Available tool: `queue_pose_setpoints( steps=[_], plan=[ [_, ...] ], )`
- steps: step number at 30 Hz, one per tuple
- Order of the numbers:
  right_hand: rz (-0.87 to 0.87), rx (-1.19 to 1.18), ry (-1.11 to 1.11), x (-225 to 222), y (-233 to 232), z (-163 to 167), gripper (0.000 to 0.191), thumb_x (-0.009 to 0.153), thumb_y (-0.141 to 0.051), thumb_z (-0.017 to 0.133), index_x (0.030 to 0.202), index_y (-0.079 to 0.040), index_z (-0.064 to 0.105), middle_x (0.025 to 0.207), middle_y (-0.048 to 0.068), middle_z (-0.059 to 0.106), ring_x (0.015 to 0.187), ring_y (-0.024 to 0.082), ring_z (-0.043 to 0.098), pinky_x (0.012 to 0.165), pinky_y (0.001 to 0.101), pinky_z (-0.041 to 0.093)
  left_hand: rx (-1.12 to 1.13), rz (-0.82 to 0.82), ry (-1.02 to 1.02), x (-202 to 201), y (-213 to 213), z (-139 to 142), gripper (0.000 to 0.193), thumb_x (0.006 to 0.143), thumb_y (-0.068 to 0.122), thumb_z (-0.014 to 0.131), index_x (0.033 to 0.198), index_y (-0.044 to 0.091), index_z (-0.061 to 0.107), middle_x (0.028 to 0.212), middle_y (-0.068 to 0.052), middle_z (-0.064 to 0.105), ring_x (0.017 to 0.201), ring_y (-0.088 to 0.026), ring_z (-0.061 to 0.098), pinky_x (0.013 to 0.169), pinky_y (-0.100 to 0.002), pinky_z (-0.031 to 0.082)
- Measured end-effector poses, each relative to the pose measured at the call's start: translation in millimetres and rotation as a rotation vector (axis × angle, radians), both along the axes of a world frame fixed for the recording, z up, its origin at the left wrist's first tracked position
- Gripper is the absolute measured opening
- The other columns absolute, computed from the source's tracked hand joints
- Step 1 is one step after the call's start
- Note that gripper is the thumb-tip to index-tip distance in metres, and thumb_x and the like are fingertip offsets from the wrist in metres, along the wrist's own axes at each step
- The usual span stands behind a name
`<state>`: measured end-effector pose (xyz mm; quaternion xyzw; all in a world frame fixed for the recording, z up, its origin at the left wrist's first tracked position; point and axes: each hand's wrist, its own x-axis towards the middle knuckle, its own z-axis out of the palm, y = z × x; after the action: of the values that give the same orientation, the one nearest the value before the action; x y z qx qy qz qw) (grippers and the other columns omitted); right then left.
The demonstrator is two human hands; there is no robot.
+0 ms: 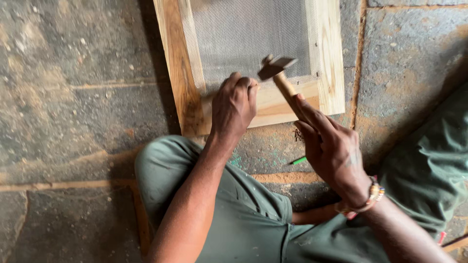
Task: The person sits on a stone floor and secures a metal mesh screen to a wooden frame using a hammer and nails. They repeatedly pick up nails, position them along the frame edges, and hammer them in to fasten the screen.
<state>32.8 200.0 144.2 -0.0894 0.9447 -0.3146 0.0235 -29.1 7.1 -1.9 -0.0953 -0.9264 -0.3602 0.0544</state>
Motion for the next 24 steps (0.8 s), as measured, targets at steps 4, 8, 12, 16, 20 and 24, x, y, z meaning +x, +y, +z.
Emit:
queue_pose_setpoints(
  steps=[4,8,12,16,20,24],
  plan=[
    [0.028,0.054,-0.063,2.4,-2.0,-2.4,0.048,0.098,-0.011,0.066,0.146,-0.011,0.061,0.093,0.018,0.075,0.071,0.033,0.073,0.059,0.0423,0.055,0.053,0.065,-0.129,-5.4,-2.1,16.5,0.011,0.095,0.013,0.071,0.095,0.002,0.07,0.088,-0.007,0.065,0.063,-0.015,0.058,0.05,-0.031,0.048],
    [-0.048,-0.066,0.145,8.2,-2.5,0.7,0.039,0.106,-0.014,0.065,0.144,-0.011,0.058,0.107,0.019,0.073,0.083,0.028,0.075,0.066,0.0375,0.059,-0.14,0.34,0.256,-9.8,-34.7,43.9,0.037,0.087,0.02,0.078,0.115,0.002,0.063,0.112,-0.017,0.065,0.104,-0.029,0.067,0.091,-0.042,0.055],
    [-0.074,-0.048,0.159,14.9,-5.8,-8.8,0.033,0.11,-0.013,0.066,0.143,-0.012,0.063,0.095,0.014,0.073,0.073,0.021,0.07,0.066,0.0376,0.057,-0.009,0.49,-0.209,-13.8,-69.3,62.4,0.059,0.085,0.03,0.089,0.123,0.001,0.054,0.101,-0.018,0.065,0.096,-0.032,0.065,0.083,-0.047,0.05],
    [-0.066,0.075,0.042,17.6,2.5,-25.4,0.041,0.103,-0.015,0.069,0.143,-0.009,0.063,0.09,0.015,0.074,0.066,0.019,0.07,0.057,0.036,0.056,0.078,0.537,-0.415,-20.5,-70.0,64.5,0.051,0.079,0.029,0.084,0.115,0.005,0.057,0.091,-0.011,0.07,0.09,-0.028,0.071,0.082,-0.043,0.054],
    [-0.298,-0.579,-0.218,23.7,6.5,-38.1,0.042,0.111,-0.018,0.062,0.152,-0.012,0.063,0.1,0.009,0.072,0.083,0.01,0.066,0.072,0.026,0.052,0.049,0.531,-0.432,-18.5,-68.3,62.0,0.039,0.08,0.026,0.087,0.102,0.004,0.063,0.094,-0.012,0.072,0.092,-0.033,0.071,0.081,-0.045,0.054],
    [-0.039,0.022,-0.071,24.8,3.7,-34.1,0.044,0.098,-0.01,0.069,0.141,-0.009,0.063,0.112,0.017,0.078,0.051,0.014,0.07,0.041,0.0289,0.053,0.049,0.518,-0.411,-25.9,-67.5,53.4,0.038,0.079,0.026,0.087,0.101,0.006,0.063,0.095,-0.013,0.074,0.092,-0.033,0.072,0.084,-0.046,0.053]
  ],
)
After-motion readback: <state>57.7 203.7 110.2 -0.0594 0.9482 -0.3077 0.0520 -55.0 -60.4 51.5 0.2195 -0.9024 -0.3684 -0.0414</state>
